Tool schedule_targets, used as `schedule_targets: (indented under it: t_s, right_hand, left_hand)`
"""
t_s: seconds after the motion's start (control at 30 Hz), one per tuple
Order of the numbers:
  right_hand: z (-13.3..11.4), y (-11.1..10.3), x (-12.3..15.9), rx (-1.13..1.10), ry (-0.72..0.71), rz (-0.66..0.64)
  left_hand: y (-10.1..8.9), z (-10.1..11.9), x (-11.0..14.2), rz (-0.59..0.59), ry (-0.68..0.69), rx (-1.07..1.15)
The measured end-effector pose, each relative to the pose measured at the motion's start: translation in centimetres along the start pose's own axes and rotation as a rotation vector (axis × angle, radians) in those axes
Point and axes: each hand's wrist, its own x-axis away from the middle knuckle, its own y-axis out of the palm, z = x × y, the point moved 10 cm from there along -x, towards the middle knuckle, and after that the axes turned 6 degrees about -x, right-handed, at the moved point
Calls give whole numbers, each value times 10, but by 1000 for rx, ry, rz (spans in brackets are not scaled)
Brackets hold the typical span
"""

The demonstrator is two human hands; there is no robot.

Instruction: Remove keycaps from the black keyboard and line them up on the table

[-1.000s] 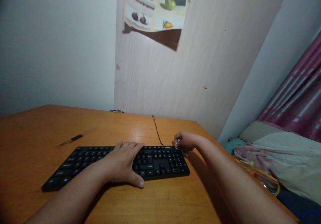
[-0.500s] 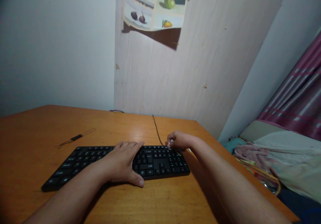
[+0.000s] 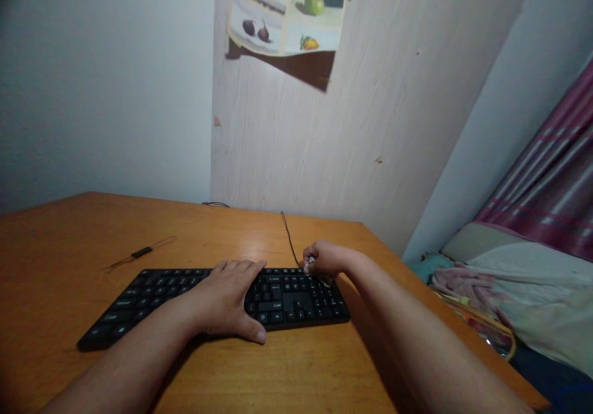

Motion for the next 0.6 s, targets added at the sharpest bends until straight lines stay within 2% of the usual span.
schedule_targets:
  t_s: [0.07,0.3,0.6]
  right_hand:
    - [7,-4,1,16,11,18]
    - [59,-29,18,-11,101,118]
    - [61,-30,16,-117,95,137]
  left_hand:
    - [1,-1,0,-1,-3,-1]
    - [0,1,1,-12,-2,13]
    - [1,-2,0,-1,-8,19]
